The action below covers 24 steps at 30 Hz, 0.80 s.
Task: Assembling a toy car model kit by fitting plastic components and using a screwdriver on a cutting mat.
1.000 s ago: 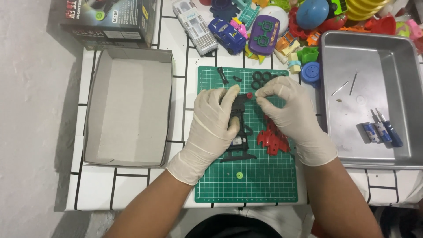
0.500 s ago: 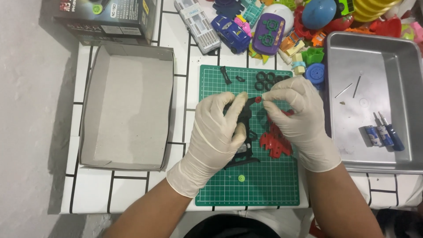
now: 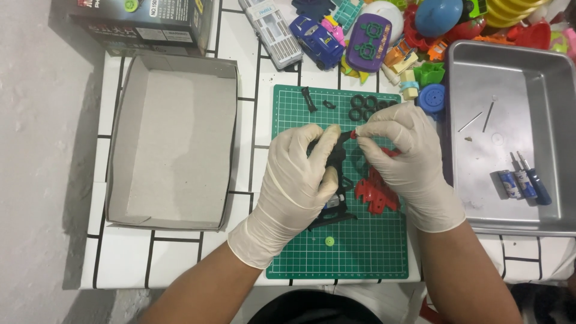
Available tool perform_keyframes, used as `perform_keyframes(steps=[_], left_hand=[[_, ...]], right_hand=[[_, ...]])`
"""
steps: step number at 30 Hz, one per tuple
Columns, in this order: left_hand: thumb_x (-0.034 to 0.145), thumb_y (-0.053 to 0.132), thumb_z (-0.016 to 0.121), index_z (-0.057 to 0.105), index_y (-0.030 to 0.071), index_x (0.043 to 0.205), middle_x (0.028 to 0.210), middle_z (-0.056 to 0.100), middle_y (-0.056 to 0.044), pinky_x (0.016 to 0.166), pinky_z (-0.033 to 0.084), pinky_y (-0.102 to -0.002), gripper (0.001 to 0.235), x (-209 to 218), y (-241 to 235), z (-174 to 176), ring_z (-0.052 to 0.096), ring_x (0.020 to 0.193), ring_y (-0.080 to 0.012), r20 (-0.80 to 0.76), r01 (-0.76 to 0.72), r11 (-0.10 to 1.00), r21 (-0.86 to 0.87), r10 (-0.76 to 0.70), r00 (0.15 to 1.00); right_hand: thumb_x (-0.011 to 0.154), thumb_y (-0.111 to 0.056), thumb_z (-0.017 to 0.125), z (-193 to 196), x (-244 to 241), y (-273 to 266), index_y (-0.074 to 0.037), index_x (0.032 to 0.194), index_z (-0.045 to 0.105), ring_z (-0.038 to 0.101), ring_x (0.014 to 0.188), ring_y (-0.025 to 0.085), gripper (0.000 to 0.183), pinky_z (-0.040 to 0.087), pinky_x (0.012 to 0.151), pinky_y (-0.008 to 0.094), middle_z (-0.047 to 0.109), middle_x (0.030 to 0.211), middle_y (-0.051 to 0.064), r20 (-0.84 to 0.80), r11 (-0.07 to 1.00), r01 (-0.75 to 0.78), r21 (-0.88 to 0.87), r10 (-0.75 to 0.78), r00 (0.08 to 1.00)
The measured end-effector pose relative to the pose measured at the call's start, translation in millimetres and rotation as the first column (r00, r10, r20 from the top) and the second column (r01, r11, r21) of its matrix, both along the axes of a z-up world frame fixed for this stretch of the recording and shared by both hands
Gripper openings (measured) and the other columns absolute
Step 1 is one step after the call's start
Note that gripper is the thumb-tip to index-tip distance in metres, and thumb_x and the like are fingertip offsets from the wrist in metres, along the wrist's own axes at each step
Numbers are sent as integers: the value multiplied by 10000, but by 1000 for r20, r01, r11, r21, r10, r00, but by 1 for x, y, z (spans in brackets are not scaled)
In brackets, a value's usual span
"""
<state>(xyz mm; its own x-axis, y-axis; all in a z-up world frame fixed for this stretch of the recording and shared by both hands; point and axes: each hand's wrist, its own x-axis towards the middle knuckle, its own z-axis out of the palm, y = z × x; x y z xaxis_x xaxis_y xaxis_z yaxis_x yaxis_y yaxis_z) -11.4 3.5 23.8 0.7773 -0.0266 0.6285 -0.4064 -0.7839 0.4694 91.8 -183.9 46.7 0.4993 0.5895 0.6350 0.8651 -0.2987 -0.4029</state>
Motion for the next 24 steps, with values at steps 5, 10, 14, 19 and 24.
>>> perform_keyframes(steps=[5, 10, 14, 19, 24], left_hand=[[737, -4, 705, 602, -42, 1352, 1066, 492, -131, 919, 506, -494, 625, -2, -1, 4, 567, 1005, -314, 3, -1, 1000, 0, 1, 1000], [735, -26, 696, 601, -68, 1342, 1042, 485, -140, 885, 512, -488, 616, -3, -1, 8, 563, 962, -314, 20, 22, 1000, -15, -22, 1000], [728, -47, 684, 603, -75, 1335, 1028, 486, -140, 865, 518, -478, 614, -3, -1, 9, 570, 942, -308, 33, 26, 999, -27, -25, 999], [729, -51, 664, 588, -66, 1367, 1036, 485, -137, 884, 510, -472, 643, -5, -4, 7, 549, 961, -303, 25, 16, 1000, -22, -15, 1000], [731, -67, 644, 568, -66, 1392, 1036, 491, -126, 909, 509, -462, 666, -3, -6, 2, 544, 973, -296, 27, -1, 999, -54, 2, 1000]], right_hand=[[860, 66, 841, 0, -1, 0, -51, 973, 788, 629, 822, 303, 171, 519, 739, 403, 676, 890, 93, 25, 1000, 16, -26, -15, 1000], [854, 62, 845, 0, -1, 2, -60, 956, 782, 620, 808, 295, 171, 503, 739, 405, 674, 880, 86, 68, 998, 32, -54, -28, 997], [855, 51, 850, -2, -1, 1, -58, 946, 787, 625, 817, 294, 155, 503, 743, 396, 678, 884, 87, 105, 995, 68, -71, -60, 993], [853, 41, 842, -5, -3, 0, -75, 941, 782, 628, 856, 307, 158, 493, 779, 407, 677, 888, 80, 67, 990, 94, -104, -87, 994], [867, 38, 846, 1, -7, 5, -57, 930, 754, 637, 894, 324, 147, 477, 793, 431, 664, 892, 98, 46, 979, 136, -153, -131, 990]])
